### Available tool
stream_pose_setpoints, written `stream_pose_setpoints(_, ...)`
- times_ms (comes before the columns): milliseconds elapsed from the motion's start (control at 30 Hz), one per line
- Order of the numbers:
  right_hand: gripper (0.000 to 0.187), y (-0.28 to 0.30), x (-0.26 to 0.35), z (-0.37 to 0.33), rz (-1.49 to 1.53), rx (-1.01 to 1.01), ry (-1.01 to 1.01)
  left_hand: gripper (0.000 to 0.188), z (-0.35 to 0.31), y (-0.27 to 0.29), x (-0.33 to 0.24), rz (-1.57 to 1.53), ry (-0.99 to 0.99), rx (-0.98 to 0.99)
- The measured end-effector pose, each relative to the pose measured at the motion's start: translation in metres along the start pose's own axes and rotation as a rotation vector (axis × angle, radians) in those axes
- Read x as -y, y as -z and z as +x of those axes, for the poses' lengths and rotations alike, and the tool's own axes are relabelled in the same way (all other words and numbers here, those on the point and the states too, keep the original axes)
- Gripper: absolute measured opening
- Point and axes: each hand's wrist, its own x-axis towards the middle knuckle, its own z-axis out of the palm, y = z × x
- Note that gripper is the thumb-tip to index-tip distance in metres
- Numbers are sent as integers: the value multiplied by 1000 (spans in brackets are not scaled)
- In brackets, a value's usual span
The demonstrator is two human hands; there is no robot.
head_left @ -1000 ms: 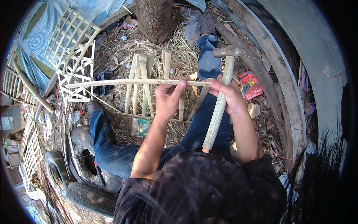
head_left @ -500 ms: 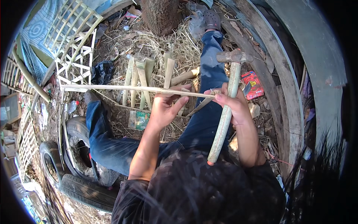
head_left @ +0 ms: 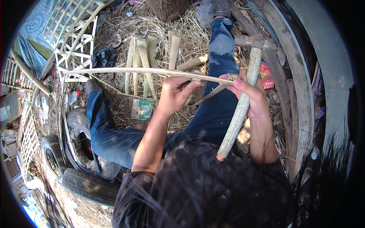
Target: The person builds a bamboo structure by aligning bamboo strips and hammering nails into the joints to secure them.
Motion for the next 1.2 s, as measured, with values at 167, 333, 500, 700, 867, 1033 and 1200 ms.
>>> stream_pose_setpoints(167,23,-12,6,0,33,-3,24,13,3,4,-7,-44,-40,-35)
stream_pose_setpoints(333,22,-18,13,2,22,26,42,13,5,7,-9,-67,-32,-66)
stream_pose_setpoints(500,20,-18,20,11,-37,15,72,10,14,4,-12,-152,118,-107)
stream_pose_setpoints(700,11,-13,-9,22,8,-88,-18,13,17,8,15,-274,47,-169)
stream_pose_setpoints(867,9,8,-11,24,158,-73,2,16,23,-1,21,-322,51,-85)
stream_pose_setpoints(1033,12,3,-8,22,41,-124,19,22,25,-13,17,-502,42,-70)
stream_pose_setpoints(1200,8,11,-8,25,66,-147,12,32,35,-21,18,-531,113,-192)
